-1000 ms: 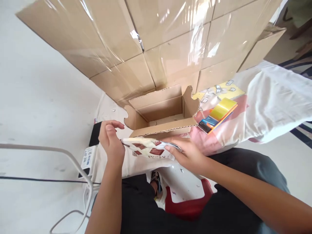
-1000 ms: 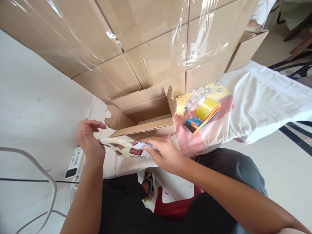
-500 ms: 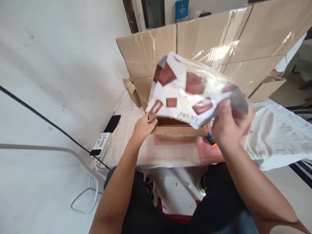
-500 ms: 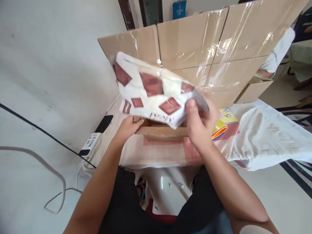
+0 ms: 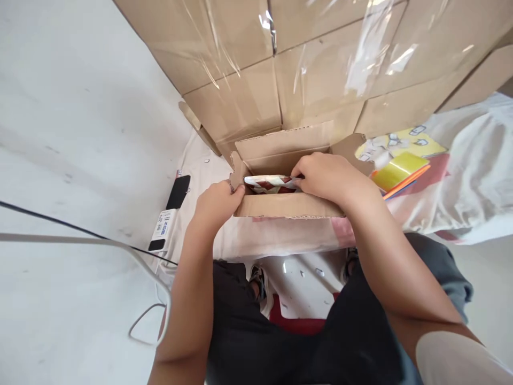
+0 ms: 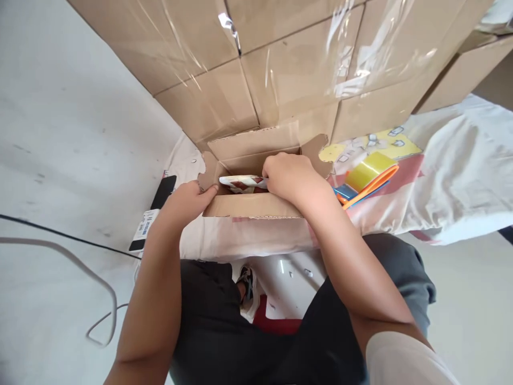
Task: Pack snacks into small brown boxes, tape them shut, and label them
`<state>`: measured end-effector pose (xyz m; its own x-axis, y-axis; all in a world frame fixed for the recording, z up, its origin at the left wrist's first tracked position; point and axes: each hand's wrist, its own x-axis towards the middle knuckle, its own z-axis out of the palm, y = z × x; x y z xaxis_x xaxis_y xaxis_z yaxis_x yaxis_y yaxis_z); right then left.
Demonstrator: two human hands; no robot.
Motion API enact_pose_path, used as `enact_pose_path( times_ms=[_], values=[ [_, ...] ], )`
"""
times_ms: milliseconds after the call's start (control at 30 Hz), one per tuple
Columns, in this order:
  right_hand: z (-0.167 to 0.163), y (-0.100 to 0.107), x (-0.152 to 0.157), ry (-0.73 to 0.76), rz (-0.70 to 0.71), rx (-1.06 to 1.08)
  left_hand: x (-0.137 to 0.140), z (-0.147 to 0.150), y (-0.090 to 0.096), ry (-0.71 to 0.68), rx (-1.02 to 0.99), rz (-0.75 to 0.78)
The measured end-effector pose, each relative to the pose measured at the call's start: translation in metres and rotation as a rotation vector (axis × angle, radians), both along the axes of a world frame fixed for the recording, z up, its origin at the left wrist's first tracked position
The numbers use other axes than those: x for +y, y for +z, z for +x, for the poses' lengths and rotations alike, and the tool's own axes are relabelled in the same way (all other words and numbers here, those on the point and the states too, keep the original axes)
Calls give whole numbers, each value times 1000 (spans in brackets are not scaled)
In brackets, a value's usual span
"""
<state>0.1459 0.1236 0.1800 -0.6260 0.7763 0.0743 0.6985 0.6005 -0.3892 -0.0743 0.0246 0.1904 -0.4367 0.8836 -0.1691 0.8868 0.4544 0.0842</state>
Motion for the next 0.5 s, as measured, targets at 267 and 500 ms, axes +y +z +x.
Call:
enact_pose_path(
  times_ms=[267,500],
  values=[
    [53,32,-28,-84,192,378,-8,3,-1,-210,33,143],
    [52,-29,-15,-142,-87,1120,-16,11,16,-233,-109,15]
  ],
)
